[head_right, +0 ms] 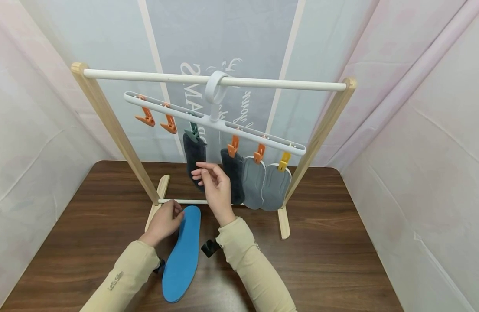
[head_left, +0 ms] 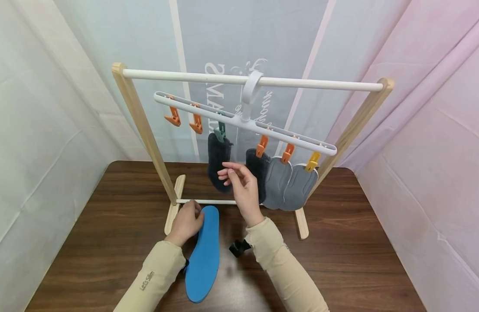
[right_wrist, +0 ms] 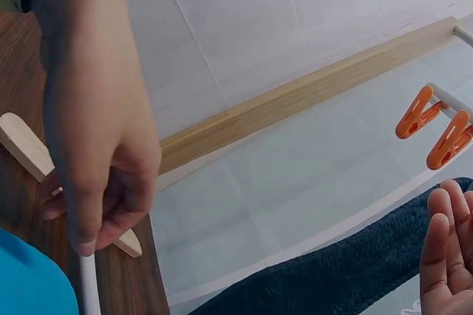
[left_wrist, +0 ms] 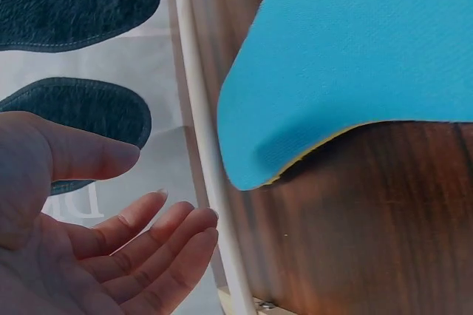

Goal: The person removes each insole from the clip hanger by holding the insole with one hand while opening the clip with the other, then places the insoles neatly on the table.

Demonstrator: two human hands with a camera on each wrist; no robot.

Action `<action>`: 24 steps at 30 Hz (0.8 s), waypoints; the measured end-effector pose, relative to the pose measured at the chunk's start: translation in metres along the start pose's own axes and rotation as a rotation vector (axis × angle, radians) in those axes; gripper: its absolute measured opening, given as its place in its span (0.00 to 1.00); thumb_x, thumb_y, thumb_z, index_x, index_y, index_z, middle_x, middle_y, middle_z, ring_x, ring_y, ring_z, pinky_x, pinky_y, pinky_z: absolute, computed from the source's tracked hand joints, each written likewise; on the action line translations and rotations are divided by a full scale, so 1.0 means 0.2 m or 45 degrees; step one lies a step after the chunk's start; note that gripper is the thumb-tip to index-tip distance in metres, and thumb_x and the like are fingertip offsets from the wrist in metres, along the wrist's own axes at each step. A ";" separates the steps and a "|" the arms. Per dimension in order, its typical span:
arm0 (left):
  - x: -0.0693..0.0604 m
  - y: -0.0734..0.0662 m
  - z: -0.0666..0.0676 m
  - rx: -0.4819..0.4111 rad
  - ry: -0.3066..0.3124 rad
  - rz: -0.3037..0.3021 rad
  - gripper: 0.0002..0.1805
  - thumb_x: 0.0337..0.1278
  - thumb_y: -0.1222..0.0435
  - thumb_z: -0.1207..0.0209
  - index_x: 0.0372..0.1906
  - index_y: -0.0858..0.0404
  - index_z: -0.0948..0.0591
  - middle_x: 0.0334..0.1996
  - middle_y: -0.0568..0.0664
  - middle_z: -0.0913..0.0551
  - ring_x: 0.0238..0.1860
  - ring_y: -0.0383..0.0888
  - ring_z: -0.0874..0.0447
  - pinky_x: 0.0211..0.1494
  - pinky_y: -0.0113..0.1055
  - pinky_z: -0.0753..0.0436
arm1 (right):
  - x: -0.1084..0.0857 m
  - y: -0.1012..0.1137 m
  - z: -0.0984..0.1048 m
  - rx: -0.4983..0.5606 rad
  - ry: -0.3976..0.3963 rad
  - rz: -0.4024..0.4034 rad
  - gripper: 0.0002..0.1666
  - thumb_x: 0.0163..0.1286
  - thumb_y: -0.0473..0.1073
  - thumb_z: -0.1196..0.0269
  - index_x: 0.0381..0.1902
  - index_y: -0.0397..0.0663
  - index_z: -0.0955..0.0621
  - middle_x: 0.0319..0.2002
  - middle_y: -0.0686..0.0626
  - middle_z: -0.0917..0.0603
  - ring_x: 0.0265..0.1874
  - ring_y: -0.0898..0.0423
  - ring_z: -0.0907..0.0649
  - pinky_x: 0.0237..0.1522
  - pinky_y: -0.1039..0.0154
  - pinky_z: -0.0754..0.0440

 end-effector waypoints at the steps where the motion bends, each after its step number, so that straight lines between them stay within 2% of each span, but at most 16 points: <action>1: 0.01 0.00 0.01 0.002 -0.008 -0.005 0.09 0.60 0.67 0.42 0.41 0.70 0.25 0.36 0.58 0.22 0.32 0.49 0.23 0.34 0.42 0.23 | 0.00 0.00 0.00 0.000 -0.003 0.001 0.16 0.76 0.40 0.48 0.52 0.33 0.22 0.41 0.30 0.18 0.38 0.57 0.17 0.39 0.60 0.19; 11: 0.08 -0.07 0.07 -0.016 -0.095 -0.041 0.16 0.62 0.66 0.43 0.50 0.74 0.26 0.42 0.65 0.22 0.36 0.55 0.22 0.39 0.47 0.22 | 0.00 -0.01 0.01 -0.010 -0.006 0.005 0.16 0.75 0.41 0.48 0.52 0.35 0.22 0.41 0.32 0.18 0.38 0.58 0.16 0.39 0.61 0.19; 15: 0.10 -0.10 0.09 -0.043 -0.120 -0.054 0.18 0.64 0.66 0.44 0.54 0.73 0.27 0.46 0.66 0.23 0.41 0.57 0.22 0.42 0.49 0.23 | 0.00 -0.01 0.01 0.001 -0.007 0.001 0.16 0.75 0.41 0.48 0.52 0.35 0.22 0.41 0.32 0.18 0.38 0.58 0.16 0.39 0.61 0.19; 24: 0.13 -0.13 0.13 -0.123 -0.211 -0.091 0.18 0.63 0.67 0.45 0.54 0.72 0.27 0.48 0.64 0.23 0.49 0.58 0.23 0.50 0.50 0.22 | 0.00 0.00 0.01 -0.002 -0.010 -0.009 0.16 0.75 0.40 0.48 0.52 0.34 0.22 0.41 0.31 0.18 0.38 0.58 0.16 0.39 0.61 0.19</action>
Point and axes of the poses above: each hand's wrist, its own x-axis towards the middle knuckle, its own z-axis out of the back of the hand, y = z × x, the point moved 7 cm from there along x, towards the middle knuckle
